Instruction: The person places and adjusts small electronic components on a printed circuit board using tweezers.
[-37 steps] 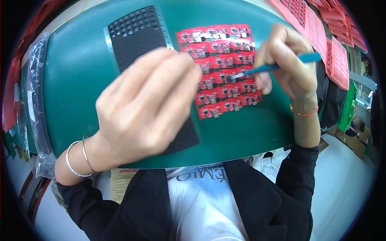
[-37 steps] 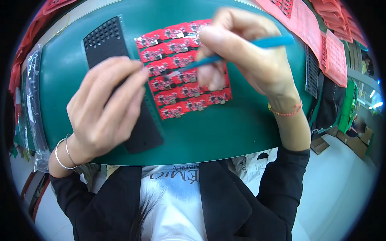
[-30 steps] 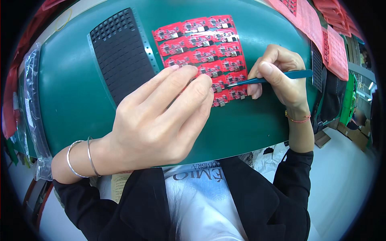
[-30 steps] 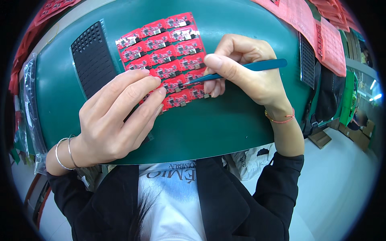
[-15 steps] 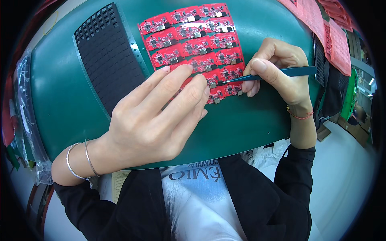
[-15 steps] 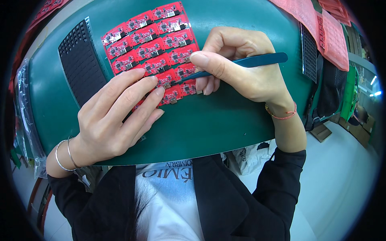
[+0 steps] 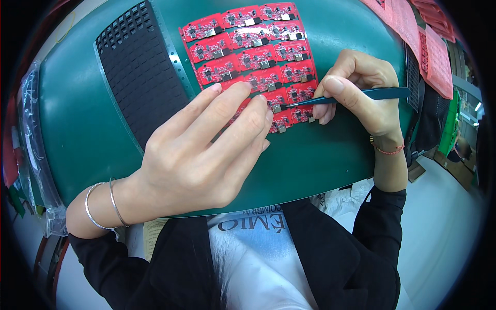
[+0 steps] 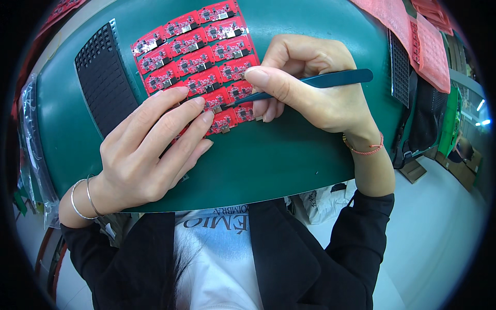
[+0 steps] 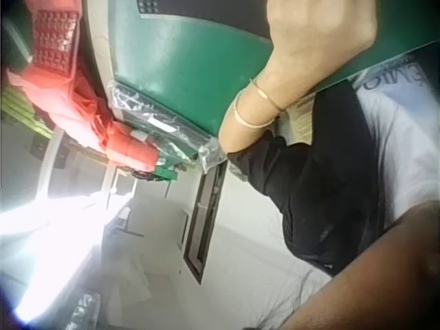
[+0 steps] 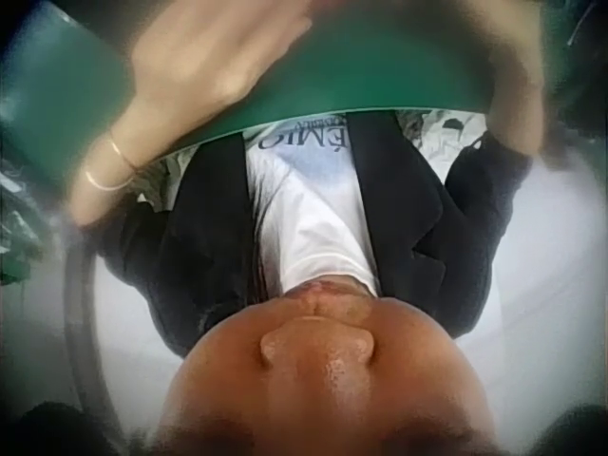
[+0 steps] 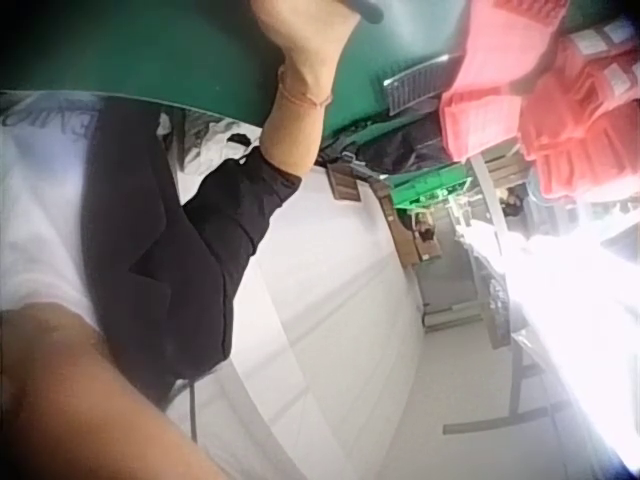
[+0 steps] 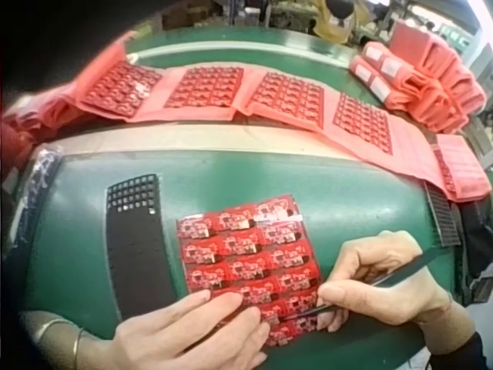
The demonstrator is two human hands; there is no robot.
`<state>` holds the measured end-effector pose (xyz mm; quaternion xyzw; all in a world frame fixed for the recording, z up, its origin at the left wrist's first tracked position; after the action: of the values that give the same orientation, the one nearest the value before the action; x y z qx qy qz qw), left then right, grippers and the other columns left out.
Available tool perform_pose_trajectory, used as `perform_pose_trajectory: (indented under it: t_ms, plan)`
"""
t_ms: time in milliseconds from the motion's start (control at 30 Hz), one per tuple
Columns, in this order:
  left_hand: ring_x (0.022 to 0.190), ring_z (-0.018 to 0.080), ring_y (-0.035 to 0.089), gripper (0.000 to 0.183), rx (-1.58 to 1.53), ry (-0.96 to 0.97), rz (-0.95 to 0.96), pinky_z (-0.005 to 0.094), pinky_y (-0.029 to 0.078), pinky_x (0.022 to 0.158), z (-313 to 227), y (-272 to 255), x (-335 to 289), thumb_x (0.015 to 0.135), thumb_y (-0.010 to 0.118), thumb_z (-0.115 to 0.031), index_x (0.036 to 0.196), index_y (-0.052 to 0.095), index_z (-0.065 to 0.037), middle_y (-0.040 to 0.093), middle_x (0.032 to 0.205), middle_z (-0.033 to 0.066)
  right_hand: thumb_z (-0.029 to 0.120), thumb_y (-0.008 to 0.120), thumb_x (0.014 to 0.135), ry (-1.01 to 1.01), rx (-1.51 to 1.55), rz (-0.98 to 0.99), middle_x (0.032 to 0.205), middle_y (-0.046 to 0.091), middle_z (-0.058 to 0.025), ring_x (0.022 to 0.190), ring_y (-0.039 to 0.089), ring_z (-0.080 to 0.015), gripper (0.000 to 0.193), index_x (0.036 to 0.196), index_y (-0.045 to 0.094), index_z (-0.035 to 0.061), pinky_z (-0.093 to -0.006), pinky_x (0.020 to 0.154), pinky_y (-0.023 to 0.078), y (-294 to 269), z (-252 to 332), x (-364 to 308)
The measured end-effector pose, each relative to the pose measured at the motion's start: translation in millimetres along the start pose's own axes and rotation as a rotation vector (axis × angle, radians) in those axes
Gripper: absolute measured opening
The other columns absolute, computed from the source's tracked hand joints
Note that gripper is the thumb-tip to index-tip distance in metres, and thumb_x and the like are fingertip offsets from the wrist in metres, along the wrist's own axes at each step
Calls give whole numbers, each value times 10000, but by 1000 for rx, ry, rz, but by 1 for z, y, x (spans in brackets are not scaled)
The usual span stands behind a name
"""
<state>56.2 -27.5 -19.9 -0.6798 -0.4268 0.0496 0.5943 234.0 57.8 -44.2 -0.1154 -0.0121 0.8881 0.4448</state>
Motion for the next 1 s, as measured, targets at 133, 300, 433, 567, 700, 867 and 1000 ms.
perform_pose_trajectory:
  t_ms: [133,300,433,567,700,867,1000]
  plan:
    - [1026,313,714,369,3,6,4,386,635,850,0,1,0,665,824,-103,1006,777,30,725,1045,141,201,718,1005,1,-14,-2,717,711,-112,668,744,-160,266,875,631,-15,-237,567,577,0,0,0]
    - [1024,314,714,366,3,5,9,386,635,847,-1,2,0,665,823,-103,1002,778,32,725,1044,142,209,723,1001,-11,-32,5,723,722,-119,664,741,-152,273,876,633,-17,-233,568,574,0,-1,0]
    - [1026,311,712,389,2,7,21,382,634,851,0,3,0,673,820,-102,1040,776,19,723,1053,135,210,724,1001,-3,-29,-2,727,725,-120,663,739,-148,274,876,634,-17,-233,569,574,-1,-1,0]
    - [1011,290,707,412,34,-26,-4,377,628,846,1,1,3,687,812,-107,1084,767,-8,708,1064,115,203,720,1003,-4,-38,6,725,722,-113,666,738,-147,262,880,636,-13,-233,570,573,1,0,1]
    - [1004,264,692,431,99,34,20,366,605,826,0,4,3,709,804,-121,1128,750,-37,677,1101,101,191,701,1013,55,66,25,731,718,-120,660,734,-150,245,882,636,-5,-231,557,565,-2,3,7]
    - [1024,327,686,445,-42,-89,7,398,596,837,18,-31,9,769,813,-186,1161,731,7,673,1141,143,233,570,1075,-102,71,-42,760,710,-158,616,709,-180,303,915,610,-21,-266,563,577,-3,27,34]
    - [1020,333,706,332,289,-139,-20,401,604,847,52,-46,-11,782,828,-88,1073,745,49,712,1072,154,219,507,1097,-259,-104,-85,763,681,-166,570,655,-179,309,942,592,-34,-297,573,572,30,48,81]
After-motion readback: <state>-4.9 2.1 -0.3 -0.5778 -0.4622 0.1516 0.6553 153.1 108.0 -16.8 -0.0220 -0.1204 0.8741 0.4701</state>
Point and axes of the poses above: each hand's wrist, its own x-axis towards the middle knuckle, its own y-axis out of the palm, z = x × y, the point moved 7 cm from there along x, towards the middle knuckle
